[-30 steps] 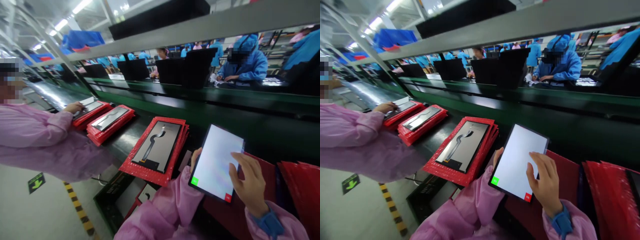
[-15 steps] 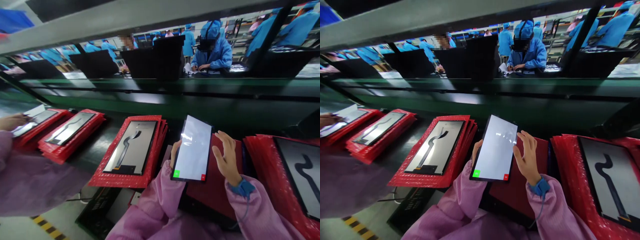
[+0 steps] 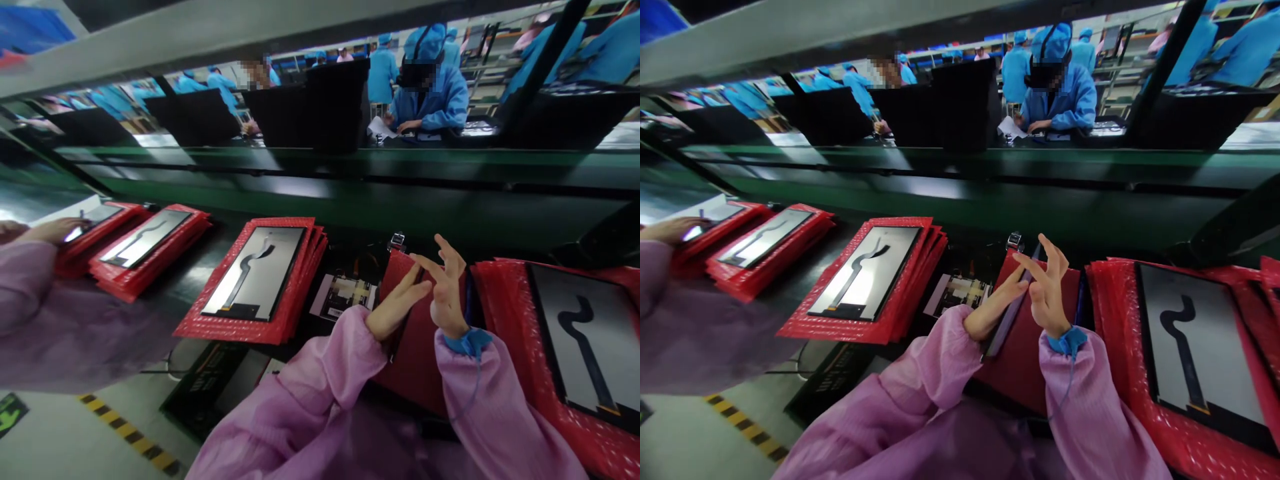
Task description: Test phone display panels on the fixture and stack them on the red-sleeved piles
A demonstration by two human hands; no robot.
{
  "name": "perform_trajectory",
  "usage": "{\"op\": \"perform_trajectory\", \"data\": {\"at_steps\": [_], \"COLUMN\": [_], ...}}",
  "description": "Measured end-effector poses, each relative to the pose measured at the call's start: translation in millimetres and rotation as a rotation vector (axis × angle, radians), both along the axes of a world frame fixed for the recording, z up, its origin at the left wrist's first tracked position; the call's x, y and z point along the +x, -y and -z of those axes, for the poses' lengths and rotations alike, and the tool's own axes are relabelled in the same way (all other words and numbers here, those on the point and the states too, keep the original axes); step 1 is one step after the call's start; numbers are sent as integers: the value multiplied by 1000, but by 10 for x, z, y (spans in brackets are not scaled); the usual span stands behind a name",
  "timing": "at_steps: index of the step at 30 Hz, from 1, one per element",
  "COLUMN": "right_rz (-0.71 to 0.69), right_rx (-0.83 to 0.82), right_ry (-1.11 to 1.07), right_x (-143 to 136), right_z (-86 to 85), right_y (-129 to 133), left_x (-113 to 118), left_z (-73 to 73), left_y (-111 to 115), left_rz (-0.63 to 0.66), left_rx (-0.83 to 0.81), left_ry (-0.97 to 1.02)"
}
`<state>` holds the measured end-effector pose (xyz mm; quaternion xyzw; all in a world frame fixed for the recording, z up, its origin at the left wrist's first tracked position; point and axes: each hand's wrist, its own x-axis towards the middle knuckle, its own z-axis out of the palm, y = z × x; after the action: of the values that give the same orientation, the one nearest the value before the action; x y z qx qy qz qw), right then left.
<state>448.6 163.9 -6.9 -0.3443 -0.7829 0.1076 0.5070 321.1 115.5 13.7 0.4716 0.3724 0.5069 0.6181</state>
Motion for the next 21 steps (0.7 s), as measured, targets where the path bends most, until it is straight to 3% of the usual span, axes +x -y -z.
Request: {"op": "perform_trajectory", "data": {"at_steps": [2,4,8,11,14,21], "right_rz": [19,31,48,50,54,54], "right_rx": [6,5,8,5,14,29], "right_ry": [-24,-43,-49,-53,-60,-78], "right_x": [4,12,13,2,-4,13], "right_z": [11,24,30,34,43,30], "right_y": [-9,-21,-27,-27,-31,-35], "left_x": [-118,-327,-804,-967,-948,-892], "left_z": [59,192,583,826,952,989], "left_y": [119,289,651,826,884,852], "left_rz": [-82,-277,-616,-581,-507,-505], "left_rx": [59,184,454,523,577,585], "left_ry": [-67,-245,-966,-1300,-1477,-1518]}}
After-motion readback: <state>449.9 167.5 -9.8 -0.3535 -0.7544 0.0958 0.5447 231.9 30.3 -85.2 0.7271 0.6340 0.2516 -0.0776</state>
